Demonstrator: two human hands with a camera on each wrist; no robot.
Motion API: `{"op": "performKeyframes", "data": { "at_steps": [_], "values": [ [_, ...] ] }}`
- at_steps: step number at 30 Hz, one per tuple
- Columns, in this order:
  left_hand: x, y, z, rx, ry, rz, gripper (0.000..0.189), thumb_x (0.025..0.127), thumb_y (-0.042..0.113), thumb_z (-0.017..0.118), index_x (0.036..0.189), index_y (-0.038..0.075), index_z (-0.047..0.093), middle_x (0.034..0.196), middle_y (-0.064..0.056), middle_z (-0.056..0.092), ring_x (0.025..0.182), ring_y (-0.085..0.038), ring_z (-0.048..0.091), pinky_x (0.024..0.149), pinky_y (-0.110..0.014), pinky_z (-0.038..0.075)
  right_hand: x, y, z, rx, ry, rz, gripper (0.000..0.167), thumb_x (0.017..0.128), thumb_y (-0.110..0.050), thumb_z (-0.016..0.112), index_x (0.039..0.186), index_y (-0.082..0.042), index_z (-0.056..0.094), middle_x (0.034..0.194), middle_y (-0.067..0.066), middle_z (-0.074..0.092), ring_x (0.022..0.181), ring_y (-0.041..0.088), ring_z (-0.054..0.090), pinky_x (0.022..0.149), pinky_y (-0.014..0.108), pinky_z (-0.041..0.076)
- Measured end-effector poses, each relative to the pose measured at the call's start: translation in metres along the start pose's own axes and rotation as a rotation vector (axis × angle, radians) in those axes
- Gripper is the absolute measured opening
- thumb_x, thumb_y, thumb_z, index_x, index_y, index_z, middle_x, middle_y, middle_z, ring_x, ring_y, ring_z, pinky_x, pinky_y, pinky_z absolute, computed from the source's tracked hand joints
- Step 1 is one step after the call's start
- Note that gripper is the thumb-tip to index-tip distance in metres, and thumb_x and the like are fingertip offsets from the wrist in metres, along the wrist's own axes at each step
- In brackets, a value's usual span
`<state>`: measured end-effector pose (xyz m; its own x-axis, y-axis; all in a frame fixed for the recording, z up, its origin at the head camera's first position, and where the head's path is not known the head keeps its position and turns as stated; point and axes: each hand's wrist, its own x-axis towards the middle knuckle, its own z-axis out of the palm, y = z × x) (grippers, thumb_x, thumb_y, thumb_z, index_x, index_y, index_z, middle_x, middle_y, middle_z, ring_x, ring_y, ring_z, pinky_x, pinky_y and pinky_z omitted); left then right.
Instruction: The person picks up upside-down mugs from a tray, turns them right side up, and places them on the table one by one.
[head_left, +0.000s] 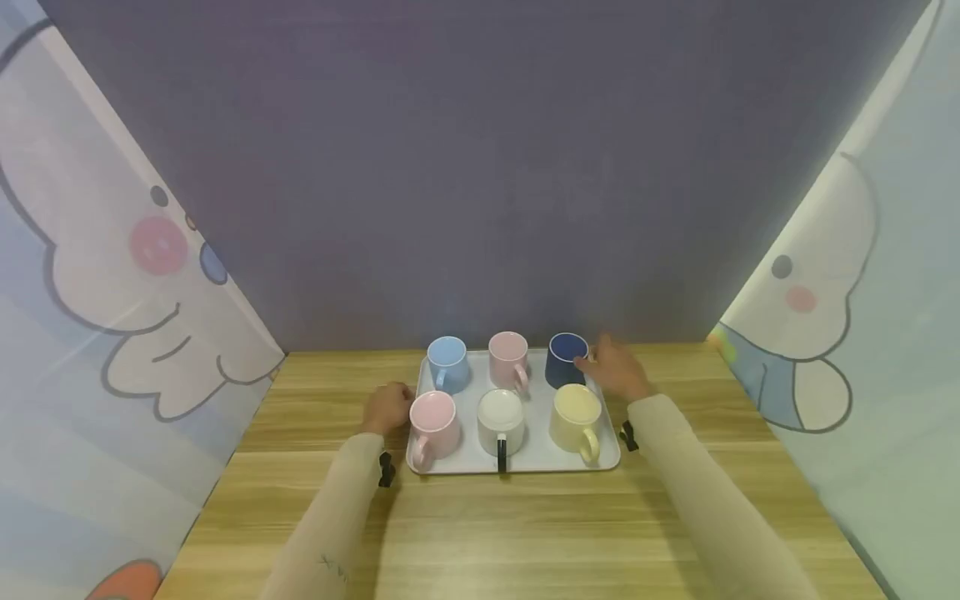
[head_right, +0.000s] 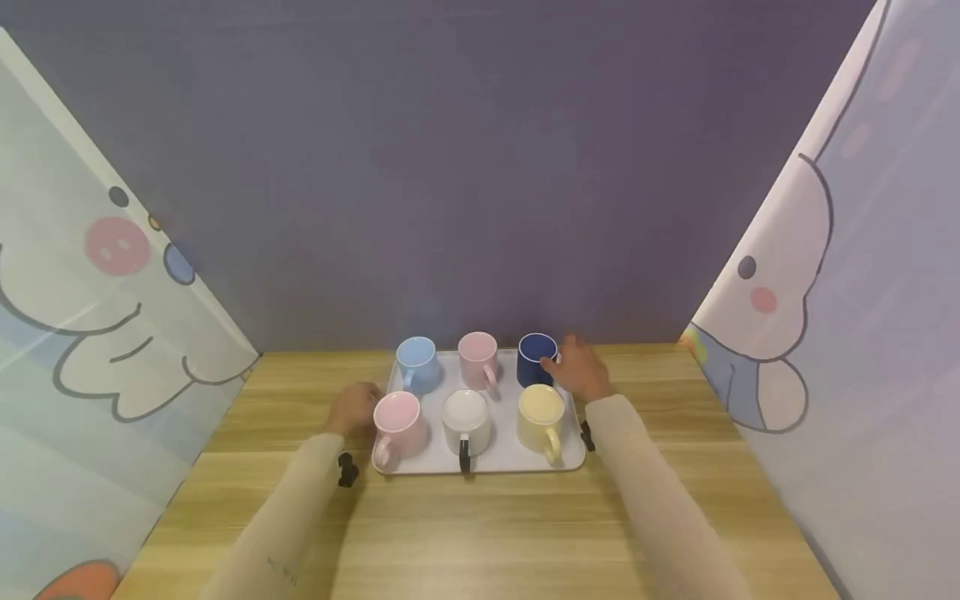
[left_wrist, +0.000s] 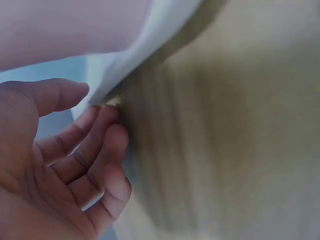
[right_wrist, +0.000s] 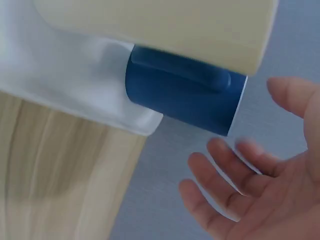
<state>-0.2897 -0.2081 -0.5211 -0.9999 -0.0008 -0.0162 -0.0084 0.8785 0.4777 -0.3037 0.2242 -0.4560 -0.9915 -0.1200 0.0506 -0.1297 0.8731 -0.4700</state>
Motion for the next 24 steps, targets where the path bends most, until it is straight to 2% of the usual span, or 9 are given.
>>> {"op": "performKeyframes", "data": {
  "at_steps": [2, 4, 8, 13, 18, 24],
  "values": [
    [-0.004, -0.002, 0.004, -0.03, -0.025, -0.022, 0.019, 0.092, 0.018, 0.06, 0.082, 0.005, 0.068, 0.081, -0.011, 0.069, 0.072, -0.025, 0.06, 0.06, -0.037, 0.047, -0.001, 0.003, 0.004, 0.019, -0.023, 0.004, 0.039, 0.097, -0.037, 0.062, 0.101, 0.001, 0.062, 0.093, 0.016, 0.067, 0.08, 0.031, 0.062, 0.065, 0.042, 0.049],
    [-0.006, -0.004, 0.009, -0.065, -0.033, -0.036, 0.021, 0.093, 0.018, 0.059, 0.077, 0.005, 0.063, 0.074, -0.008, 0.063, 0.068, -0.022, 0.055, 0.057, -0.034, 0.043, -0.002, 0.004, 0.008, 0.037, -0.055, 0.014, 0.031, 0.096, -0.035, 0.064, 0.091, -0.004, 0.066, 0.087, 0.01, 0.067, 0.076, 0.025, 0.06, 0.063, 0.036, 0.045],
    [-0.007, -0.012, 0.013, -0.14, -0.001, -0.04, 0.019, 0.09, 0.015, 0.06, 0.075, 0.004, 0.066, 0.074, -0.007, 0.064, 0.068, -0.021, 0.054, 0.059, -0.031, 0.042, 0.001, 0.006, 0.013, 0.051, -0.111, 0.023, 0.031, 0.098, -0.035, 0.063, 0.096, -0.005, 0.069, 0.093, 0.009, 0.07, 0.082, 0.023, 0.062, 0.069, 0.037, 0.049],
    [-0.01, -0.011, 0.01, -0.208, 0.03, -0.072, 0.015, 0.083, 0.007, 0.062, 0.082, 0.0, 0.075, 0.086, -0.014, 0.074, 0.078, -0.025, 0.062, 0.066, -0.033, 0.049, 0.006, 0.014, 0.018, 0.113, -0.123, 0.005, 0.03, 0.099, -0.033, 0.063, 0.09, -0.005, 0.07, 0.084, 0.008, 0.07, 0.076, 0.021, 0.06, 0.066, 0.033, 0.047],
    [-0.017, -0.008, 0.009, -0.236, 0.029, -0.111, 0.015, 0.085, 0.008, 0.063, 0.084, -0.002, 0.075, 0.089, -0.017, 0.074, 0.081, -0.028, 0.064, 0.069, -0.035, 0.051, 0.006, 0.019, 0.026, 0.184, -0.131, -0.007, 0.028, 0.099, -0.028, 0.063, 0.089, -0.003, 0.071, 0.084, 0.009, 0.069, 0.077, 0.02, 0.06, 0.067, 0.031, 0.046],
    [-0.014, -0.007, 0.01, -0.234, 0.022, -0.132, 0.014, 0.086, 0.008, 0.064, 0.085, -0.002, 0.074, 0.089, -0.016, 0.073, 0.081, -0.028, 0.063, 0.072, -0.039, 0.052, 0.005, 0.02, 0.026, 0.274, -0.149, -0.033, 0.029, 0.101, -0.023, 0.061, 0.091, 0.002, 0.072, 0.086, 0.012, 0.068, 0.081, 0.021, 0.059, 0.071, 0.032, 0.047]
  ]
}}
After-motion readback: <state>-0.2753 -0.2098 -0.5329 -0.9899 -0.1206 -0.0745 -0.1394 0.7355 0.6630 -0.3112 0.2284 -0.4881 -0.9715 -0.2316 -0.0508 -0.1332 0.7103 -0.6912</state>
